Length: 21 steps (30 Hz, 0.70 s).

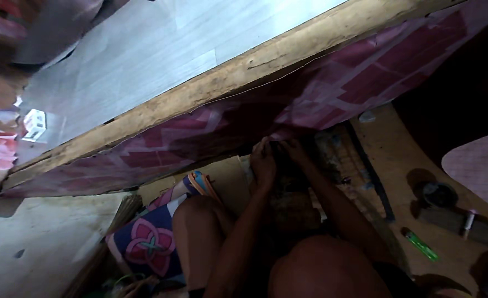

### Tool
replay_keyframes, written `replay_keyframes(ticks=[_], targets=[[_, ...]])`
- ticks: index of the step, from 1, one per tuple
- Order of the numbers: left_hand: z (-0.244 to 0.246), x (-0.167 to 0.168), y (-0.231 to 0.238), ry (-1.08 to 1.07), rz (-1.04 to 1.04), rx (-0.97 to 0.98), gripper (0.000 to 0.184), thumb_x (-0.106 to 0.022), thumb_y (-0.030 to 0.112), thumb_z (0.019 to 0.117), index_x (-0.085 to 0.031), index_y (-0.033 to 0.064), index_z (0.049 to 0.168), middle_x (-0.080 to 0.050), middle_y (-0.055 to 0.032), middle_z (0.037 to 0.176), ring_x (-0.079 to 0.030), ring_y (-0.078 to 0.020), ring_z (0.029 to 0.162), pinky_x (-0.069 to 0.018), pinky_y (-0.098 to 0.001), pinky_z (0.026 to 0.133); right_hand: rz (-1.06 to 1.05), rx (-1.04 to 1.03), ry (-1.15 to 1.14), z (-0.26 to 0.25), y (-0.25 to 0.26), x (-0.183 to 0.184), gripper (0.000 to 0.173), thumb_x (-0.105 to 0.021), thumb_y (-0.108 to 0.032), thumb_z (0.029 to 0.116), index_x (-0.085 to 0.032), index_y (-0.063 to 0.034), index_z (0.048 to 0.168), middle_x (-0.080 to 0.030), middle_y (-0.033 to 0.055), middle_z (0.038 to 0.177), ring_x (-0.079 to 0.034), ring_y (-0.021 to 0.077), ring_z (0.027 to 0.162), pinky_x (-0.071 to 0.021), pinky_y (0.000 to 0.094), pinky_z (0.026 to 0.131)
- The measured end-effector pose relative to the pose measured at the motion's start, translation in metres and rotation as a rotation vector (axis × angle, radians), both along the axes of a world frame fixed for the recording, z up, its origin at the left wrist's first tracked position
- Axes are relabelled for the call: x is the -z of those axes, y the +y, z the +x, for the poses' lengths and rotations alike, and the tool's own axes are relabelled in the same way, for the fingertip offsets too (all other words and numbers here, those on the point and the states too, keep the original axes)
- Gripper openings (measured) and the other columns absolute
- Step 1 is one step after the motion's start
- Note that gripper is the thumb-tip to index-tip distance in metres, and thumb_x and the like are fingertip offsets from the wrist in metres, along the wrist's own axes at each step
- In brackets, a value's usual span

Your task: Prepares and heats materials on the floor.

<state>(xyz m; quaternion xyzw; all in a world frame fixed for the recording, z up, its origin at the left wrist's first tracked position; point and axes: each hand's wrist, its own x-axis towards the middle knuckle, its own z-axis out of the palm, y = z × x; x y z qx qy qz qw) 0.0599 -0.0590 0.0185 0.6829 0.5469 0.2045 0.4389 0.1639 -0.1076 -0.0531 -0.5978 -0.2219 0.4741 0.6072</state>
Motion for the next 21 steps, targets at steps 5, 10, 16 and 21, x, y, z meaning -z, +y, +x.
replay_keyframes(ticks=[5,10,16,21], targets=[[0.0,0.0,0.0,0.009,-0.015,-0.004,0.029,-0.055,0.015,0.1064,-0.067,0.0059,0.131,-0.066,-0.014,0.123,-0.067,-0.0182,0.096,-0.0561,-0.0337,0.085,-0.059,0.015,0.002,0.002,-0.005,-0.008,0.024,-0.053,-0.016,0.1074,-0.063,0.0034,0.118,-0.063,0.0051,0.083,-0.059,0.0082,0.071,-0.054,0.027,0.071],[-0.001,0.0,0.001,0.01,-0.019,0.005,0.031,-0.054,0.015,0.1066,-0.065,0.0043,0.133,-0.065,-0.0153,0.127,-0.067,-0.0183,0.095,-0.0565,-0.0336,0.084,-0.079,0.043,-0.019,0.006,-0.012,0.004,0.028,-0.054,-0.019,0.1071,-0.062,0.0028,0.123,-0.065,0.0094,0.09,-0.061,0.0128,0.076,-0.0552,0.0322,0.075],[-0.003,-0.004,0.01,0.063,-0.001,0.07,0.031,-0.054,0.016,0.107,-0.063,-0.0002,0.131,-0.066,-0.0196,0.124,-0.068,-0.0248,0.102,-0.0556,-0.0401,0.091,-0.217,0.019,-0.205,0.011,-0.041,0.0,0.031,-0.054,-0.023,0.1071,-0.06,-0.0004,0.127,-0.067,0.0138,0.106,-0.066,0.0168,0.087,-0.0569,0.036,0.082],[-0.003,-0.004,0.014,0.059,-0.031,0.05,0.026,-0.054,0.016,0.1066,-0.066,0.0015,0.125,-0.066,-0.0172,0.108,-0.065,-0.0216,0.08,-0.0567,-0.0384,0.074,-0.029,-0.019,-0.248,0.012,-0.046,-0.027,0.021,-0.058,-0.018,0.1048,-0.065,-0.0038,0.119,-0.07,0.0066,0.106,-0.067,0.0096,0.088,-0.058,0.0296,0.081]])
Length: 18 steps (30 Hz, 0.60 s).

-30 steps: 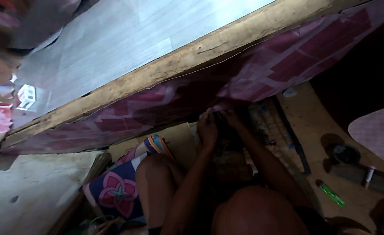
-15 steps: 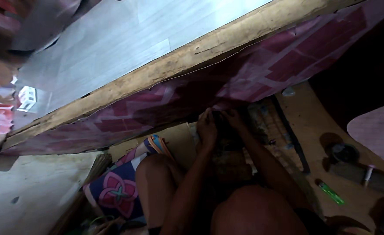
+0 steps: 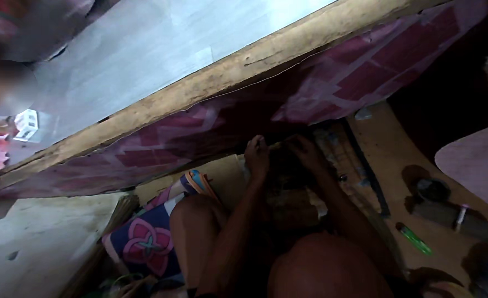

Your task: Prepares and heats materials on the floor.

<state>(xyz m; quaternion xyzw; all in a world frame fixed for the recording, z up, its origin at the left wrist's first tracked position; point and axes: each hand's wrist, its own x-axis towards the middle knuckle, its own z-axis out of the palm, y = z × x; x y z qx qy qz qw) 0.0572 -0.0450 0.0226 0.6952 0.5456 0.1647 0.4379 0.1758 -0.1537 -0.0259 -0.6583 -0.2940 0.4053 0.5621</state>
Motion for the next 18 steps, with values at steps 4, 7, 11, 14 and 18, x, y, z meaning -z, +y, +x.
replay_keyframes(ticks=[4,7,11,14,18], targets=[[-0.002,0.0,0.003,-0.025,-0.003,0.003,0.026,-0.054,0.015,0.1068,-0.066,0.0008,0.124,-0.066,-0.0165,0.105,-0.064,-0.0193,0.077,-0.0559,-0.0357,0.071,0.112,-0.083,-0.128,0.002,0.012,-0.009,0.019,-0.058,-0.015,0.1043,-0.067,-0.0063,0.118,-0.071,0.0054,0.115,-0.068,0.0116,0.1,-0.0573,0.0329,0.09],[-0.003,-0.003,0.006,0.028,0.011,0.05,0.025,-0.052,0.011,0.1066,-0.065,-0.0005,0.125,-0.065,-0.0194,0.114,-0.066,-0.0231,0.086,-0.0569,-0.0392,0.077,0.158,-0.146,-0.237,0.005,0.018,-0.01,0.021,-0.055,-0.012,0.1049,-0.066,-0.0031,0.121,-0.069,0.0085,0.123,-0.067,0.0138,0.111,-0.055,0.034,0.098],[-0.007,-0.003,0.014,0.075,0.012,0.128,0.027,-0.049,0.005,0.106,-0.063,-0.0014,0.128,-0.064,-0.0221,0.123,-0.068,-0.0291,0.099,-0.0576,-0.0448,0.086,0.177,-0.122,-0.287,0.011,0.021,0.002,0.02,-0.053,-0.012,0.1052,-0.064,-0.0018,0.119,-0.068,0.0093,0.128,-0.067,0.0145,0.114,-0.0545,0.0345,0.1],[-0.01,-0.004,0.019,0.098,0.007,0.171,0.028,-0.047,0.008,0.1069,-0.063,-0.0012,0.128,-0.064,-0.022,0.124,-0.068,-0.0296,0.102,-0.0572,-0.0457,0.088,0.166,-0.091,-0.249,0.014,0.017,0.008,0.021,-0.053,-0.012,0.1055,-0.063,-0.0016,0.121,-0.066,0.0088,0.13,-0.067,0.0141,0.11,-0.056,0.0349,0.097],[-0.011,-0.007,0.024,0.144,-0.021,0.199,0.028,-0.049,0.009,0.1064,-0.064,-0.0002,0.128,-0.065,-0.0214,0.124,-0.067,-0.0308,0.107,-0.0563,-0.0477,0.092,0.188,-0.195,-0.268,0.018,0.02,-0.002,0.019,-0.056,-0.011,0.1041,-0.064,-0.0019,0.119,-0.068,0.0086,0.127,-0.067,0.0136,0.113,-0.055,0.0345,0.1]])
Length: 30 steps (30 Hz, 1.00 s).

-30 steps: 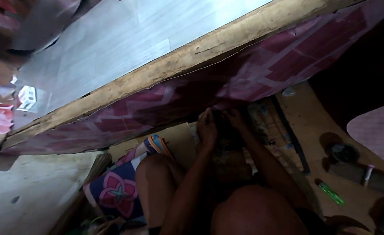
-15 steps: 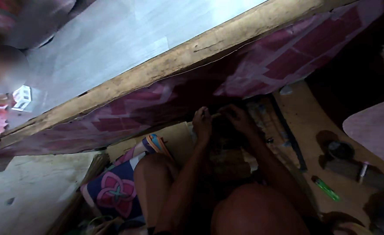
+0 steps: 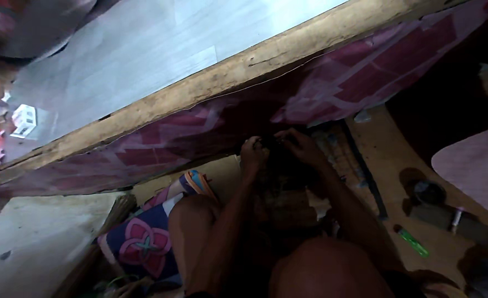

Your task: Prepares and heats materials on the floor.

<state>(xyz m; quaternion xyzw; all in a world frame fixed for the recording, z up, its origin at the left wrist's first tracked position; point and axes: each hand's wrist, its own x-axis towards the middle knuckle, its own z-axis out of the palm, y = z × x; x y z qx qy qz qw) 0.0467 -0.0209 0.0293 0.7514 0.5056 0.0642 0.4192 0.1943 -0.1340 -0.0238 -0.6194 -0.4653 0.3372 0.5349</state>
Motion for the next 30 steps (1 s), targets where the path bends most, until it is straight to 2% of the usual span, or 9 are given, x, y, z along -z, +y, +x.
replay_keyframes(ticks=[3,8,15,18,21,23,26,27,30], targets=[[0.0,-0.002,0.002,-0.014,-0.037,-0.006,0.028,-0.049,0.005,0.1059,-0.063,-0.0011,0.129,-0.065,-0.0211,0.124,-0.068,-0.0295,0.105,-0.0575,-0.0458,0.09,-0.037,-0.107,-0.037,0.001,0.01,-0.009,0.017,-0.056,-0.009,0.104,-0.064,-0.0007,0.116,-0.066,0.0106,0.13,-0.066,0.017,0.116,-0.0531,0.0367,0.102],[-0.003,-0.01,0.006,0.062,0.078,0.096,0.028,-0.048,0.003,0.1056,-0.067,-0.0023,0.125,-0.067,-0.0209,0.124,-0.066,-0.0306,0.113,-0.0513,-0.0463,0.101,-0.036,-0.108,-0.116,0.001,0.015,-0.007,0.019,-0.054,-0.013,0.1049,-0.065,-0.0006,0.114,-0.067,0.0126,0.123,-0.065,0.0202,0.115,-0.0524,0.0395,0.101],[-0.01,-0.01,0.013,0.093,0.132,0.197,0.029,-0.047,0.002,0.1044,-0.068,-0.0006,0.125,-0.068,-0.0207,0.124,-0.065,-0.0324,0.115,-0.05,-0.0493,0.102,-0.155,-0.138,-0.113,-0.005,0.011,-0.017,0.023,-0.052,-0.015,0.1064,-0.064,-0.0013,0.12,-0.062,0.0115,0.139,-0.063,0.0211,0.122,-0.0501,0.0401,0.105],[-0.01,-0.012,0.016,0.119,0.149,0.243,0.03,-0.047,-0.001,0.1035,-0.069,-0.0005,0.124,-0.069,-0.0197,0.124,-0.065,-0.0333,0.117,-0.0482,-0.0499,0.104,-0.117,-0.14,-0.13,0.001,0.017,-0.014,0.02,-0.053,-0.015,0.106,-0.064,-0.0019,0.117,-0.066,0.0122,0.129,-0.065,0.0211,0.117,-0.0526,0.041,0.102],[-0.011,-0.011,0.018,0.121,0.13,0.256,0.03,-0.046,0.0,0.1038,-0.068,-0.0002,0.125,-0.068,-0.0192,0.123,-0.066,-0.031,0.113,-0.0502,-0.0476,0.102,-0.162,-0.135,-0.125,0.005,0.019,-0.019,0.02,-0.053,-0.019,0.107,-0.064,-0.0046,0.116,-0.068,0.011,0.118,-0.067,0.0208,0.106,-0.0549,0.0425,0.095],[-0.012,-0.01,0.018,0.118,0.125,0.257,0.03,-0.046,0.001,0.1043,-0.067,-0.0008,0.126,-0.068,-0.0202,0.124,-0.066,-0.0314,0.112,-0.0515,-0.0475,0.101,-0.169,-0.146,-0.111,0.003,0.017,-0.02,0.019,-0.053,-0.017,0.1067,-0.064,-0.0035,0.116,-0.067,0.0115,0.121,-0.066,0.0204,0.109,-0.0538,0.0409,0.097],[-0.011,-0.013,0.018,0.104,0.103,0.292,0.032,-0.046,0.004,0.1059,-0.065,0.0006,0.131,-0.066,-0.0199,0.129,-0.064,-0.0316,0.118,-0.0491,-0.0481,0.105,-0.205,-0.148,-0.058,0.002,0.008,-0.02,0.027,-0.051,-0.019,0.1076,-0.063,-0.0016,0.124,-0.064,0.0133,0.131,-0.064,0.0215,0.118,-0.0513,0.0408,0.103],[-0.011,-0.014,0.019,0.066,0.109,0.329,0.032,-0.046,0.006,0.1059,-0.065,0.0013,0.132,-0.067,-0.0182,0.128,-0.065,-0.0292,0.117,-0.05,-0.0465,0.104,-0.229,-0.139,-0.022,0.001,0.002,-0.018,0.033,-0.05,-0.022,0.1079,-0.062,-0.0019,0.13,-0.065,0.0142,0.13,-0.064,0.0223,0.116,-0.0517,0.0415,0.102],[-0.003,-0.019,0.017,-0.005,0.109,0.452,0.033,-0.046,0.01,0.1071,-0.064,0.0019,0.134,-0.069,-0.0158,0.128,-0.067,-0.0242,0.117,-0.0506,-0.0422,0.104,-0.242,-0.081,0.04,-0.004,-0.025,-0.02,0.037,-0.052,-0.026,0.1072,-0.061,0.0007,0.13,-0.065,0.016,0.127,-0.064,0.0203,0.116,-0.0502,0.0368,0.103]])
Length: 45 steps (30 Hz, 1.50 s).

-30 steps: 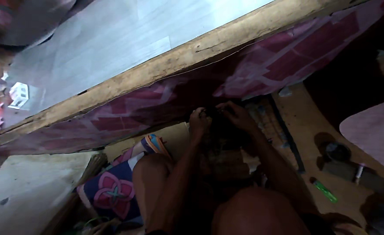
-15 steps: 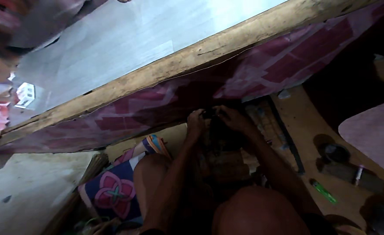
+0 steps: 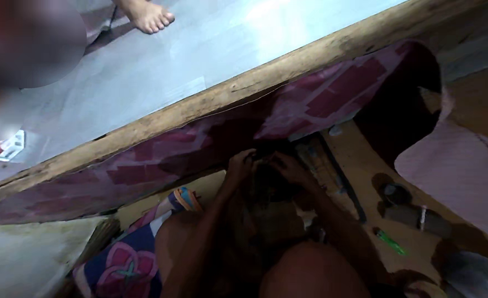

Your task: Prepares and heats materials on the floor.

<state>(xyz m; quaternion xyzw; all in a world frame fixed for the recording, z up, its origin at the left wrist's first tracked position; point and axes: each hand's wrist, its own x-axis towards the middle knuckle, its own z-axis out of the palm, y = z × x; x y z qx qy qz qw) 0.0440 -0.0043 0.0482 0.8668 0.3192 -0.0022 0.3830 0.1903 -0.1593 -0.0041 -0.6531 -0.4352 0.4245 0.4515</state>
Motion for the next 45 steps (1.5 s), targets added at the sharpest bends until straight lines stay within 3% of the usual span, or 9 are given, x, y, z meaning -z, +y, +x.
replay_keyframes(ticks=[4,9,13,16,20,27,32,41,45], targets=[[0.018,-0.011,-0.005,0.022,0.017,0.031,0.037,-0.046,0.011,0.1066,-0.059,0.0015,0.141,-0.063,-0.0173,0.138,-0.06,-0.0268,0.129,-0.0443,-0.0434,0.112,0.041,0.203,0.048,-0.011,-0.048,0.008,0.032,-0.053,-0.022,0.1063,-0.062,0.0011,0.127,-0.067,0.0137,0.122,-0.064,0.0155,0.113,-0.0514,0.0326,0.101],[0.029,-0.02,-0.019,0.042,0.125,0.089,0.036,-0.049,0.012,0.1067,-0.06,-0.0016,0.138,-0.063,-0.0211,0.136,-0.061,-0.0323,0.128,-0.045,-0.0476,0.111,0.057,0.497,0.175,-0.028,-0.108,0.014,0.027,-0.056,-0.018,0.1042,-0.066,-0.0018,0.124,-0.07,0.0078,0.117,-0.067,0.011,0.106,-0.0556,0.0307,0.096],[0.055,-0.025,-0.041,-0.482,0.804,0.576,0.022,-0.061,0.015,0.0991,-0.075,0.005,0.113,-0.073,-0.0137,0.118,-0.069,-0.0321,0.112,-0.0559,-0.0472,0.094,0.15,0.67,0.239,-0.036,-0.139,0.028,0.025,-0.055,-0.012,0.1026,-0.066,0.0047,0.117,-0.07,0.0098,0.111,-0.066,0.0084,0.1,-0.0552,0.0273,0.093],[0.099,-0.062,-0.048,-0.501,1.112,0.893,0.033,-0.054,0.02,0.1044,-0.064,0.0109,0.134,-0.058,-0.0109,0.147,-0.048,-0.0329,0.142,-0.0344,-0.0612,0.114,0.239,0.715,0.24,-0.039,-0.151,0.036,0.022,-0.053,-0.011,0.1029,-0.065,0.0041,0.114,-0.071,0.0068,0.112,-0.066,0.0041,0.1,-0.0548,0.0235,0.091],[0.154,-0.069,-0.041,-0.213,1.38,1.034,0.047,-0.042,0.009,0.1074,-0.043,0.0041,0.154,-0.036,-0.0109,0.165,-0.031,-0.027,0.153,-0.027,-0.0569,0.119,0.234,0.739,0.263,-0.039,-0.154,0.029,0.021,-0.053,-0.011,0.1025,-0.064,0.0036,0.113,-0.069,0.0039,0.106,-0.064,0.0008,0.093,-0.0542,0.0201,0.085],[0.19,-0.024,-0.03,0.038,1.268,1.196,0.063,-0.052,-0.011,0.0963,-0.038,0.0011,0.157,-0.029,-0.0145,0.167,-0.018,-0.0282,0.158,-0.0134,-0.0513,0.127,0.186,0.724,0.295,-0.026,-0.159,0.024,0.022,-0.054,-0.01,0.1026,-0.061,0.0068,0.116,-0.068,0.0089,0.106,-0.064,0.0047,0.091,-0.0551,0.0225,0.083],[0.2,-0.015,-0.04,0.21,1.245,1.204,0.056,-0.048,0.0,0.1041,-0.034,0.0035,0.159,-0.021,-0.009,0.171,-0.008,-0.0254,0.16,-0.0094,-0.0525,0.127,0.166,0.769,0.331,-0.023,-0.166,0.019,0.02,-0.052,-0.011,0.1038,-0.06,0.0023,0.115,-0.071,0.006,0.115,-0.066,0.004,0.096,-0.0553,0.0227,0.086],[0.206,-0.009,-0.047,0.217,1.338,1.2,0.06,-0.048,-0.01,0.0996,-0.034,-0.0007,0.157,-0.022,-0.0094,0.17,-0.01,-0.0243,0.159,-0.012,-0.0494,0.127,0.195,0.787,0.342,-0.025,-0.164,0.019,0.019,-0.049,-0.009,0.1037,-0.059,0.0031,0.113,-0.071,0.0058,0.108,-0.066,0.0051,0.085,-0.0565,0.0237,0.078],[0.186,0.012,-0.039,-0.04,1.235,1.269,0.056,-0.051,-0.005,0.0995,-0.043,0.0035,0.154,-0.032,-0.0111,0.166,-0.021,-0.0271,0.157,-0.013,-0.0506,0.127,0.221,0.746,0.299,-0.027,-0.163,0.017,0.019,-0.049,-0.009,0.1032,-0.059,0.0045,0.113,-0.071,0.006,0.11,-0.066,0.0046,0.087,-0.0566,0.0236,0.08]])
